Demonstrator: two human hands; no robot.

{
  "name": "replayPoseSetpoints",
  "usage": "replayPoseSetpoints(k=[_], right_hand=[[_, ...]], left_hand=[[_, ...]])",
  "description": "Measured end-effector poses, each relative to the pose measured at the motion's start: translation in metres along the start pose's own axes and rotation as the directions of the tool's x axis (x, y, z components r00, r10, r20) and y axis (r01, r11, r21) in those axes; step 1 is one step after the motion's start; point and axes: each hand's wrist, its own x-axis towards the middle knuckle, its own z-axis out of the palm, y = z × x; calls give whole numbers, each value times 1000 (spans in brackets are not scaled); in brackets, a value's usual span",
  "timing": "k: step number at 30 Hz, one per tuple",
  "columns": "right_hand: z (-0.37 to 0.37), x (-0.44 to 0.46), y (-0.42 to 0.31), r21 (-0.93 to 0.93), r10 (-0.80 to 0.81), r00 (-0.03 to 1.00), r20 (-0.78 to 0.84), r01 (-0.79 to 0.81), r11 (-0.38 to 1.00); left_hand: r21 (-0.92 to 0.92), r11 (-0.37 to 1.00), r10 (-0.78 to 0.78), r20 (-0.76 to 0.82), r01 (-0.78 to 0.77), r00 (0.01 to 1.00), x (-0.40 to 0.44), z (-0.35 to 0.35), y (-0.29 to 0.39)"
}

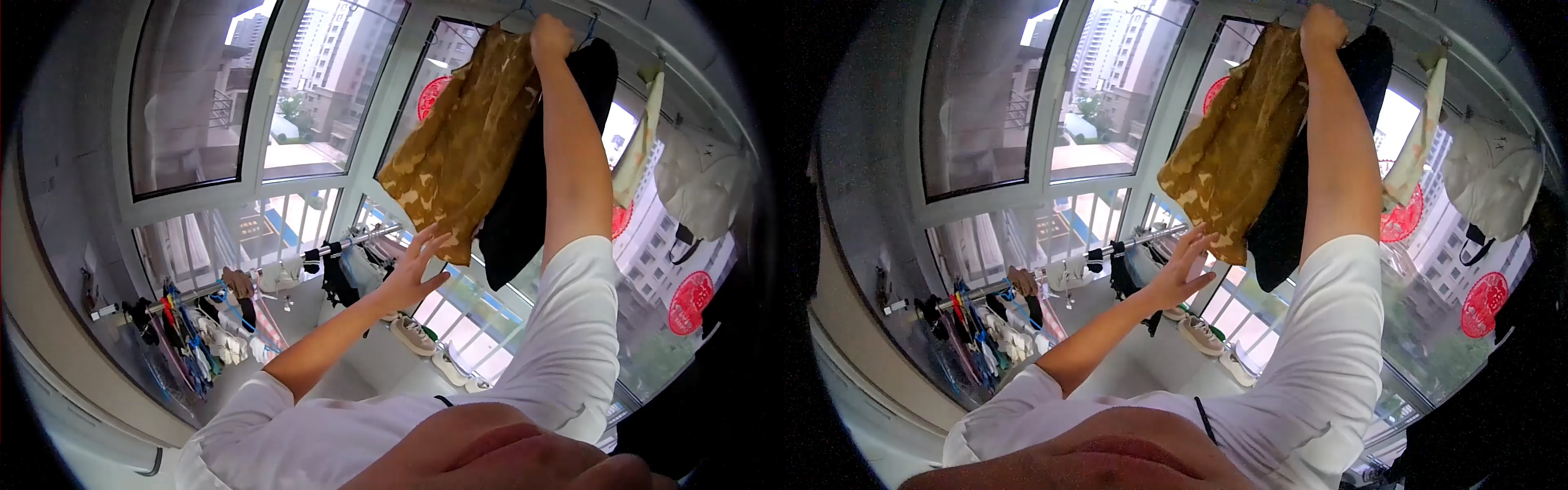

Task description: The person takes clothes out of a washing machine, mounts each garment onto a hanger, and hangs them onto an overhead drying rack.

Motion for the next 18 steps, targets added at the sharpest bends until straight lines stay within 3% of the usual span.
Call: replayPoseSetpoints(k=[2,4,5,6,7,9,10,11,12,13,15,16,17,18], right_hand=[[0,-14,-9,20,1,1000,-20,0,1000],[-3,-34,-9,72,90,979,185,-105,992],[-14,-48,-15,68,93,975,202,-109,992],[-33,-75,-27,164,114,993,21,-115,980],[-61,-107,-40,252,148,976,-157,-105,962],[-159,-184,-64,415,74,997,21,-76,907],[-165,-227,-66,496,6,999,-46,17,868],[-166,-278,-66,566,-50,992,-119,109,817],[-184,-333,-63,637,-187,979,77,96,765],[-216,-395,-67,722,-229,932,282,-49,690],[-281,-526,-68,733,-293,803,519,-242,636],[-304,-603,-61,611,-361,550,753,-379,695],[-353,-647,-57,714,-376,678,631,-317,624],[-392,-706,-53,607,-242,592,768,-554,570]], left_hand=[[-49,998,-47,-5,47,999,-11,-2,4],[-44,997,-69,6,69,998,-27,-1,7],[-42,997,-70,2,70,998,-33,1,9],[-16,998,-61,-9,61,998,-43,3,12],[-113,987,-115,25,117,993,-55,4,16],[-105,986,-121,50,126,991,-82,7,27],[-62,990,-122,61,125,991,-96,7,39],[-136,957,-239,133,256,962,-114,6,55],[-163,942,-266,170,293,949,-132,8,62],[-190,924,-291,215,332,932,-154,13,69],[-196,898,-317,330,393,889,-209,37,59],[-266,845,-360,359,464,861,-246,55,53],[-330,772,-407,401,544,821,-282,70,65],[-303,809,-365,412,504,835,-304,79,81]])
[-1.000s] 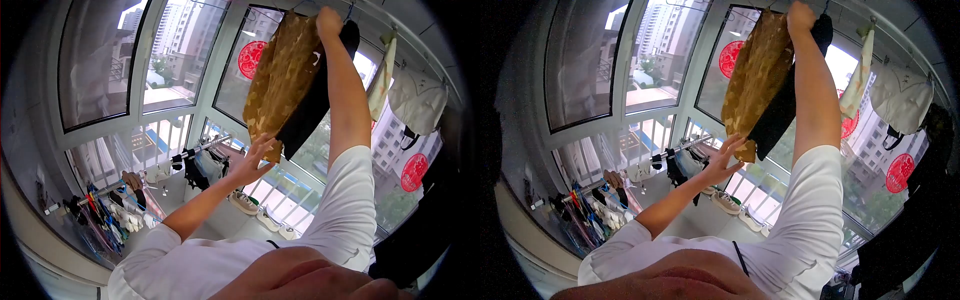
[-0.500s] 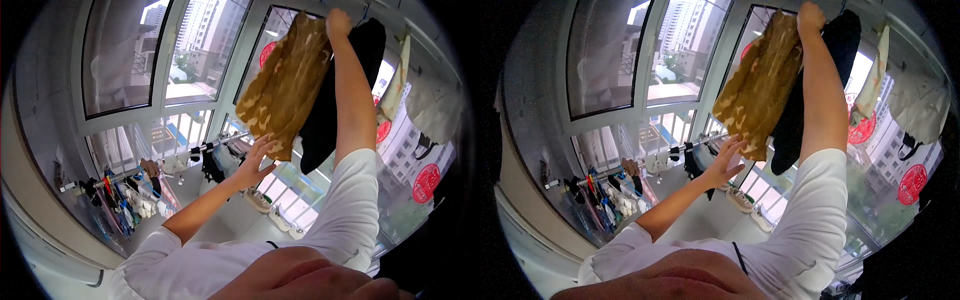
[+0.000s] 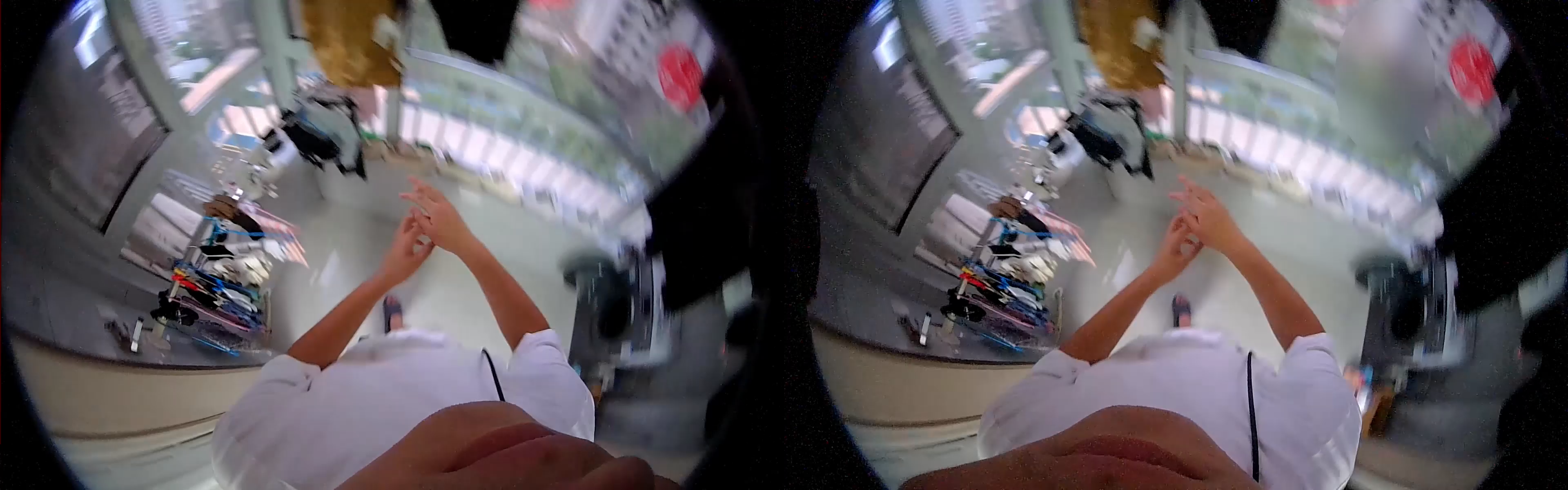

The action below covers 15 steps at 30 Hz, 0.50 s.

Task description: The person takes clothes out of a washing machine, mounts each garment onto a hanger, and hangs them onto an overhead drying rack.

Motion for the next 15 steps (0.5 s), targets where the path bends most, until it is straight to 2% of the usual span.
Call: replayPoseSetpoints(k=[1,2,3,4,6,7,9,10,13,15], right_hand=[[8,-59,8,6,113,994,-5,-113,994],[13,-119,9,176,475,878,55,-477,861],[17,-176,4,333,751,643,151,-748,574],[17,-231,-1,364,818,559,133,-795,485],[-1,-327,-9,350,846,484,222,-850,395],[-19,-361,-17,368,882,431,190,-864,343],[-55,-419,-34,470,903,334,270,-864,179],[-69,-448,-36,564,907,338,250,-812,147],[-115,-518,-43,591,958,234,169,-802,91],[-144,-562,-41,618,962,231,149,-781,91]], left_hand=[[-37,998,-56,90,60,994,-23,20,-4],[-100,982,-136,215,161,967,-50,37,-11],[-138,955,-200,349,261,916,-80,53,-15],[-127,940,-228,451,315,863,-108,71,-14],[-125,821,-411,549,558,728,-147,112,-7],[-106,815,-399,611,570,684,-159,136,-2],[-61,771,-398,730,634,555,-184,179,9],[-69,777,-362,765,626,533,-195,204,11],[14,815,-314,850,579,422,-199,276,39],[29,811,-314,864,584,393,-202,330,47]])
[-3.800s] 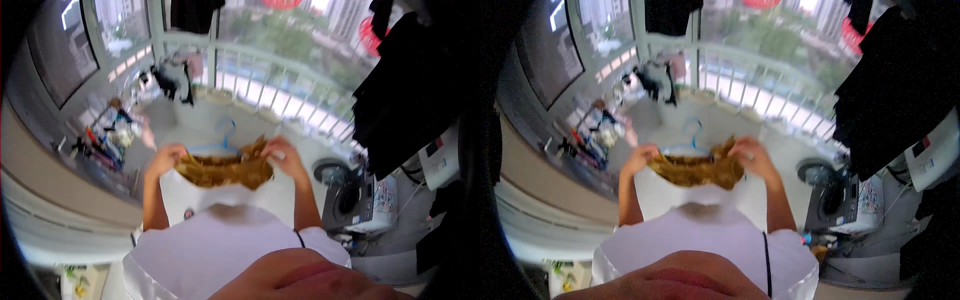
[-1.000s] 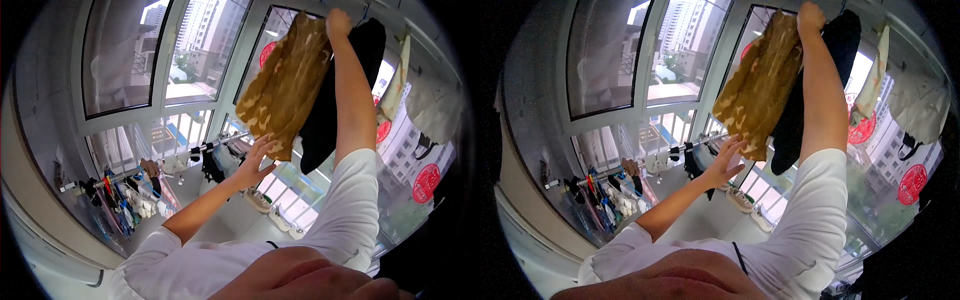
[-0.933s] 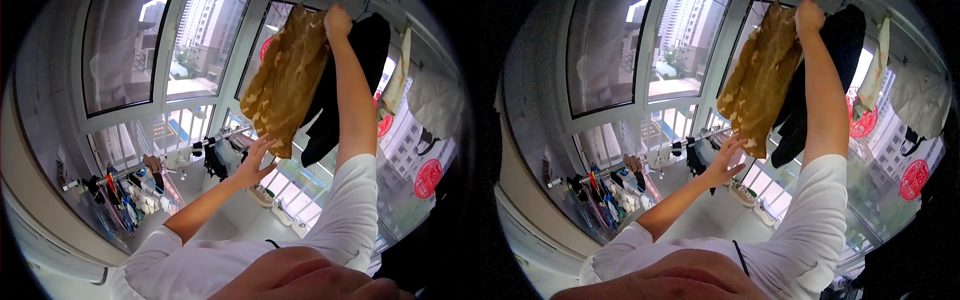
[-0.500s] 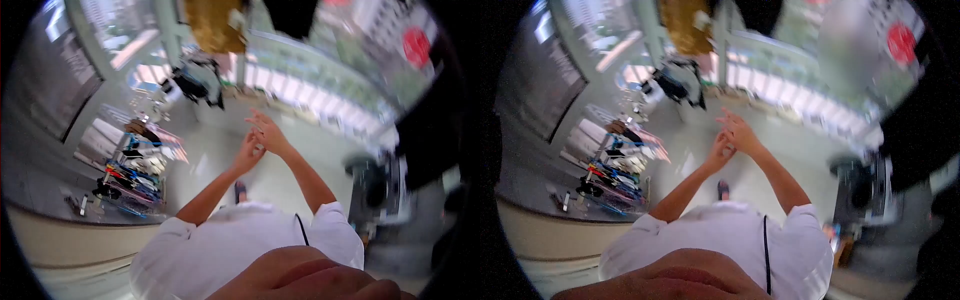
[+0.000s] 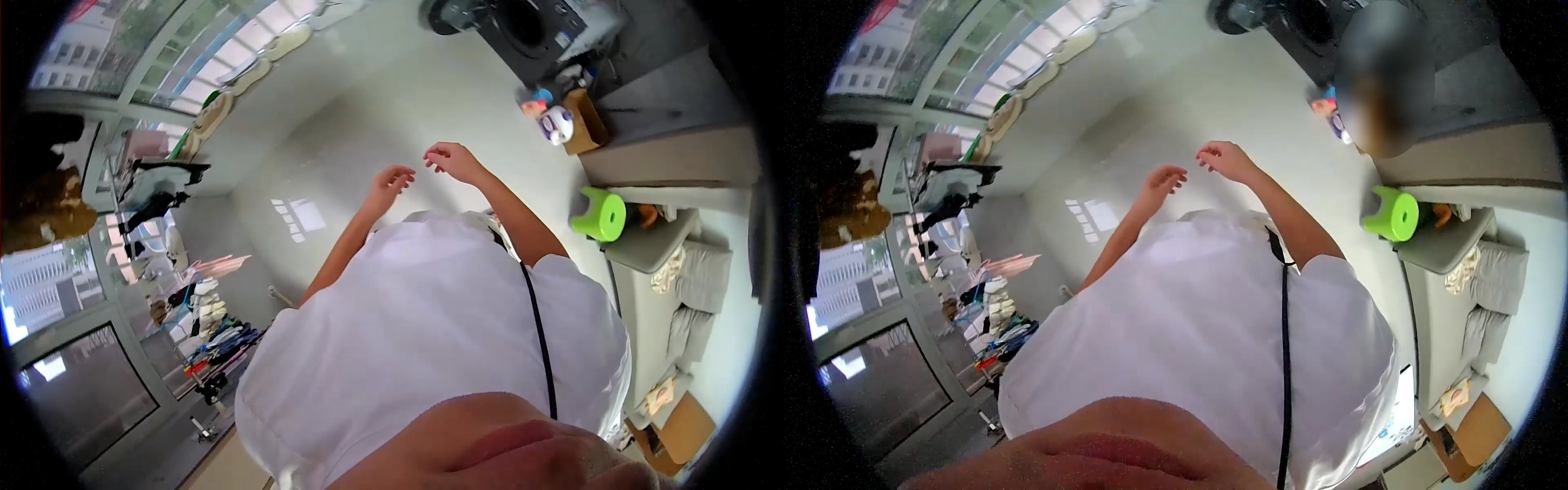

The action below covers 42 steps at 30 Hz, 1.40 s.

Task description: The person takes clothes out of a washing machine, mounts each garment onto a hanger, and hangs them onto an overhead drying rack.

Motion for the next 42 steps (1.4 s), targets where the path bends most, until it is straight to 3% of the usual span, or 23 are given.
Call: replayPoseSetpoints(k=[6,10,12,14,21,22,24,26,27,28,30,32,34,36,37,39,42], right_hand=[[-146,-52,67,91,123,992,-11,-121,988],[-231,-56,105,133,266,961,-80,-254,958],[-259,-42,129,290,261,944,-202,-197,937],[-288,-20,146,303,232,923,-307,-136,943],[-402,110,219,374,421,839,-345,-289,881],[-423,131,239,384,454,812,-366,-312,869],[-463,184,281,193,370,793,-483,-316,929],[-499,243,315,98,325,724,-608,-338,936],[-526,273,333,79,420,769,-481,-439,895],[-547,307,352,79,422,771,-476,-441,894],[-587,388,413,-288,121,792,-598,-353,890],[-641,468,425,-435,46,752,-657,-429,792],[-700,547,449,-618,-273,606,-747,-481,622],[-773,613,474,-635,-446,455,-771,-603,483],[-798,639,486,-647,-457,459,-761,-586,488],[-831,679,514,-459,-66,538,-840,-641,615],[-876,710,617,-285,61,433,-899,-685,670]], left_hand=[[-128,953,-286,-84,274,955,110,131,7],[-191,938,-289,23,288,957,185,198,34],[-81,958,-259,166,275,952,230,217,39],[-117,936,-299,233,332,925,271,231,41],[-36,906,-397,277,422,875,494,243,4],[-4,938,-335,262,348,905,530,245,-5],[54,948,-316,250,313,915,585,245,-13],[-33,942,-317,241,335,917,651,252,-7],[9,932,-356,212,362,910,677,253,-7],[8,930,-360,209,367,909,697,254,-19],[-20,906,-415,162,424,895,740,255,-48],[16,874,-484,120,486,866,770,260,-67],[-74,874,-467,147,480,872,803,261,-104],[-127,870,-463,116,476,879,829,263,-131],[-146,868,-464,103,475,880,836,264,-149],[-154,863,-474,83,481,877,847,266,-168],[-123,829,-541,74,546,838,860,269,-162]])
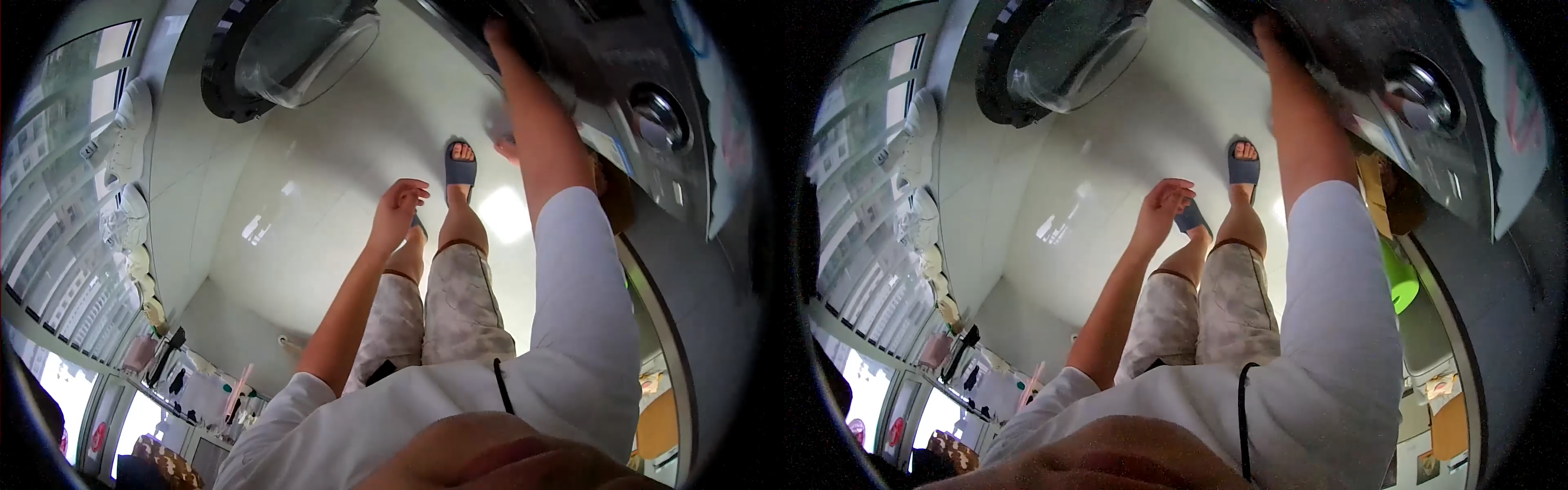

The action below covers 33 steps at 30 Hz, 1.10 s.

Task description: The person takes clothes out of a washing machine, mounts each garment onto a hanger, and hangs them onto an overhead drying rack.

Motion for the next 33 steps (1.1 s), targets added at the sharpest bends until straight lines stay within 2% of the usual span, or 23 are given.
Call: replayPoseSetpoints(k=[2,3,7,10,11,13,14,15,16,17,18,20,21,22,24,25,26,27,28,29,30,32,33], right_hand=[[61,26,67,112,20,997,-81,-11,994],[67,30,68,113,14,997,-70,-6,994],[-42,-31,-23,198,11,970,-242,38,979],[-127,-130,-102,473,-22,957,-288,162,866],[-163,-176,-127,663,-54,963,-263,222,715],[-208,-264,-142,763,-9,986,-169,137,632],[-228,-304,-140,775,6,983,-181,140,616],[-257,-340,-135,801,-13,998,-66,61,595],[-265,-376,-128,812,-19,996,-92,86,578],[-297,-406,-131,798,-28,1000,-4,20,602],[-328,-428,-127,775,-167,985,38,77,627],[-349,-474,-112,820,-286,937,200,-1,572],[-359,-492,-107,813,-298,933,202,10,582],[-370,-507,-102,805,-312,928,202,24,592],[-405,-521,-101,820,-396,844,363,-87,566],[-419,-524,-97,822,-463,787,409,-98,561],[-415,-535,-84,826,-458,794,401,-97,555],[-397,-553,-64,834,-292,854,431,-254,490],[-389,-543,-63,849,-114,881,458,-396,350],[-381,-533,-62,864,67,880,470,-474,167],[-382,-503,-71,864,249,830,500,-498,-76],[-388,-464,-76,706,115,728,676,-595,-383],[-401,-440,-85,585,-55,673,738,-677,-446]], left_hand=[[-11,1000,8,-2,-8,1000,2,0,-5],[-22,1000,-21,-12,21,1000,-1,0,2],[-42,993,-115,-70,112,991,-9,-5,11],[-157,986,-60,-47,52,997,-8,-16,22],[-180,981,-75,-39,67,996,-6,-20,25],[-240,969,-82,-96,57,992,-4,-23,47],[-261,965,-66,-95,39,993,-4,-26,61],[-336,942,7,-39,-20,999,-1,-32,67],[-382,924,12,1,-11,1000,-1,-32,82],[-417,907,-23,92,60,995,-3,-31,100],[-445,885,-58,184,136,981,-6,-26,115],[-309,914,-149,347,263,926,-15,-9,135],[-209,949,-168,292,234,942,-16,7,132],[-200,950,-171,302,238,938,-21,19,128],[38,983,-186,197,182,963,-40,37,129],[13,955,-295,59,295,954,-55,36,131],[24,956,-292,61,291,954,-75,30,137],[-4,970,-241,21,241,970,-99,20,143],[-32,982,-185,-21,185,982,-123,11,148],[32,993,-117,-18,118,993,-148,3,144],[95,994,-54,-10,54,999,-175,-4,136],[183,983,-43,37,36,998,-230,-11,131],[169,984,-68,78,55,995,-253,-15,129]])
